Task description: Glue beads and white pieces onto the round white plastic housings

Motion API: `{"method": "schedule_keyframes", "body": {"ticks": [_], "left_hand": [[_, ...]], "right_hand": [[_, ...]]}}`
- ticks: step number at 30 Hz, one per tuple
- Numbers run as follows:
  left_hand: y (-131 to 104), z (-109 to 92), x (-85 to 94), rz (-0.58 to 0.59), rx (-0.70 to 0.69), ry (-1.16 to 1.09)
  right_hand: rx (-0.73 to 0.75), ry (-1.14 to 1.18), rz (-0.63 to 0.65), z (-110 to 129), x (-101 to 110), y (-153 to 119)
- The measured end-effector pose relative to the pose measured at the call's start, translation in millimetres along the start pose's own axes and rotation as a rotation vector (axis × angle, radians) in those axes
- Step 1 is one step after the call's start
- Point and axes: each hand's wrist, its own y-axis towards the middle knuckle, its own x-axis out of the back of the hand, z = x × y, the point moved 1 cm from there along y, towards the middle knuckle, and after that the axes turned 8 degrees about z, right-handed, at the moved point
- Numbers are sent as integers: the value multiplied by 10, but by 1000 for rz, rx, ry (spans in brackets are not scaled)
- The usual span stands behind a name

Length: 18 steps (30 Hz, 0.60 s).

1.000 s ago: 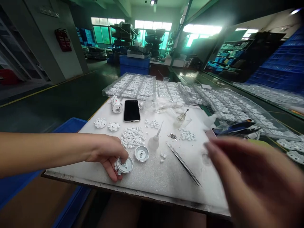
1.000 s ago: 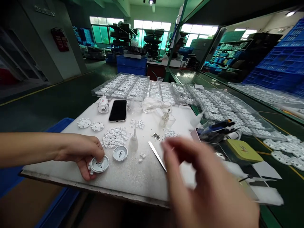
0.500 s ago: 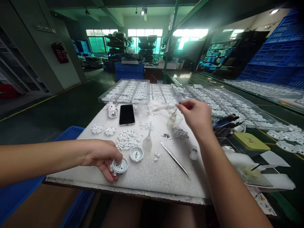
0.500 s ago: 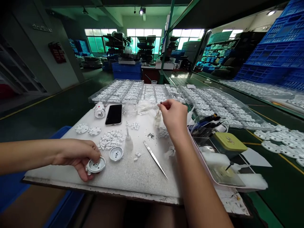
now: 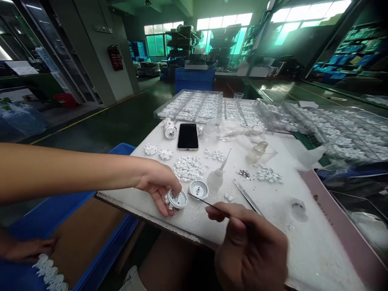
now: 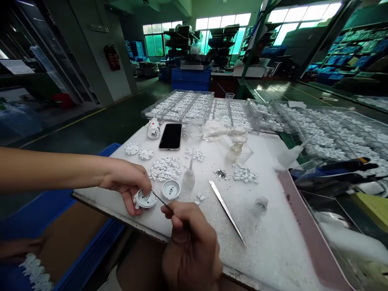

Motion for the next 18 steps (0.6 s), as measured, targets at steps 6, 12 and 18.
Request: {"method": "schedule_keyframes", "body": {"ticks": [6,12,18], "left_hand": [[2,-1,8,29,-6,0],[14,12,9,32,-14,5],[-4,8,-12,4,-7,13]], "right_hand": [[-12,70,50,-205,-140,-4],[-26,11,167,-217,-135,59],[-16,22,165,-225,-144,43]]}}
